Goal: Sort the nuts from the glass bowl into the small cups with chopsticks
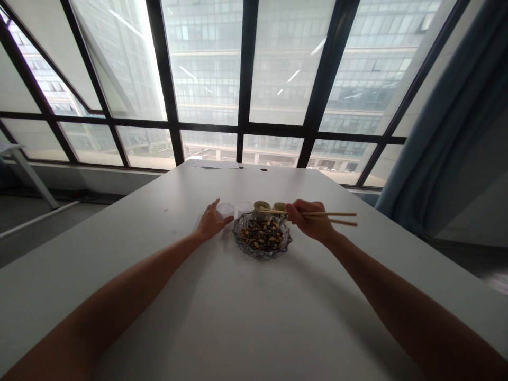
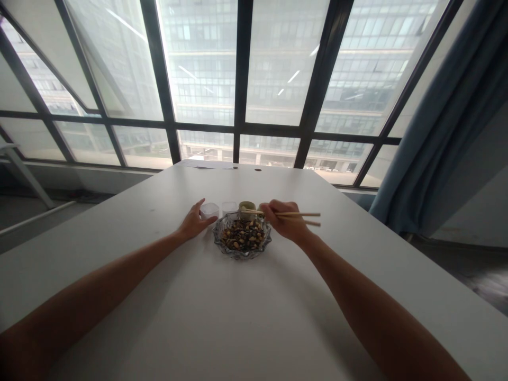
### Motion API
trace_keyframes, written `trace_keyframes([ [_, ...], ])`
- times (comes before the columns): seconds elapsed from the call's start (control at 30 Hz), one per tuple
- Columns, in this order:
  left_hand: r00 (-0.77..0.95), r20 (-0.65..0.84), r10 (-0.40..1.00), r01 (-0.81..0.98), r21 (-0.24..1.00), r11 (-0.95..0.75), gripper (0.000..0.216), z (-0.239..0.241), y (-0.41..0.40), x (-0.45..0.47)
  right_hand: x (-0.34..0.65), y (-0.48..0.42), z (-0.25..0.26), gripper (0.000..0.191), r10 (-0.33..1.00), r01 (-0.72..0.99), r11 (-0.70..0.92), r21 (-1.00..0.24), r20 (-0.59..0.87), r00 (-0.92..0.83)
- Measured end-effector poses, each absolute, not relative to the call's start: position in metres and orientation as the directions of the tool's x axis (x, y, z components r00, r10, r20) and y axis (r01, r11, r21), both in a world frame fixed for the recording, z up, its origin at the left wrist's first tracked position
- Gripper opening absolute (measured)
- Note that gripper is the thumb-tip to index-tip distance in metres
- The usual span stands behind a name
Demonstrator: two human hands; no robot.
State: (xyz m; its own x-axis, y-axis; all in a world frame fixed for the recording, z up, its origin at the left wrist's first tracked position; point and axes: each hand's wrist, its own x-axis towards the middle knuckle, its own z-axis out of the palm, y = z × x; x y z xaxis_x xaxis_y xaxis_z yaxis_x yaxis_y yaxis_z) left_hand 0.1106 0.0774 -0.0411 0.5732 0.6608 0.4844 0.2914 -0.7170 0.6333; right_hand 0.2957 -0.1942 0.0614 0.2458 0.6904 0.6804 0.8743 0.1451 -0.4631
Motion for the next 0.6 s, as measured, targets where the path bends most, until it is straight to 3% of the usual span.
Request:
trace_keyframes([
  [0.07, 0.573, 0.478, 0.666, 0.305, 0.630, -0.714, 0.089, -0.041, 0.077, 0.111, 0.301, -0.192, 0.061, 0.051, 0.672, 0.757, 0.178, -0.629, 0.639, 0.373],
  [0.17, 0.573, 0.470, 0.671, 0.322, 0.624, -0.712, 0.084, -0.041, 0.077, 0.111, 0.308, -0.190, 0.061, 0.052, 0.697, 0.642, 0.196, -0.741, 0.566, 0.441],
  [0.6, 0.587, 0.475, 0.656, 0.277, 0.643, -0.714, 0.079, -0.041, 0.077, 0.112, 0.314, -0.187, 0.057, 0.061, 0.662, 0.656, 0.053, -0.753, 0.519, 0.541],
])
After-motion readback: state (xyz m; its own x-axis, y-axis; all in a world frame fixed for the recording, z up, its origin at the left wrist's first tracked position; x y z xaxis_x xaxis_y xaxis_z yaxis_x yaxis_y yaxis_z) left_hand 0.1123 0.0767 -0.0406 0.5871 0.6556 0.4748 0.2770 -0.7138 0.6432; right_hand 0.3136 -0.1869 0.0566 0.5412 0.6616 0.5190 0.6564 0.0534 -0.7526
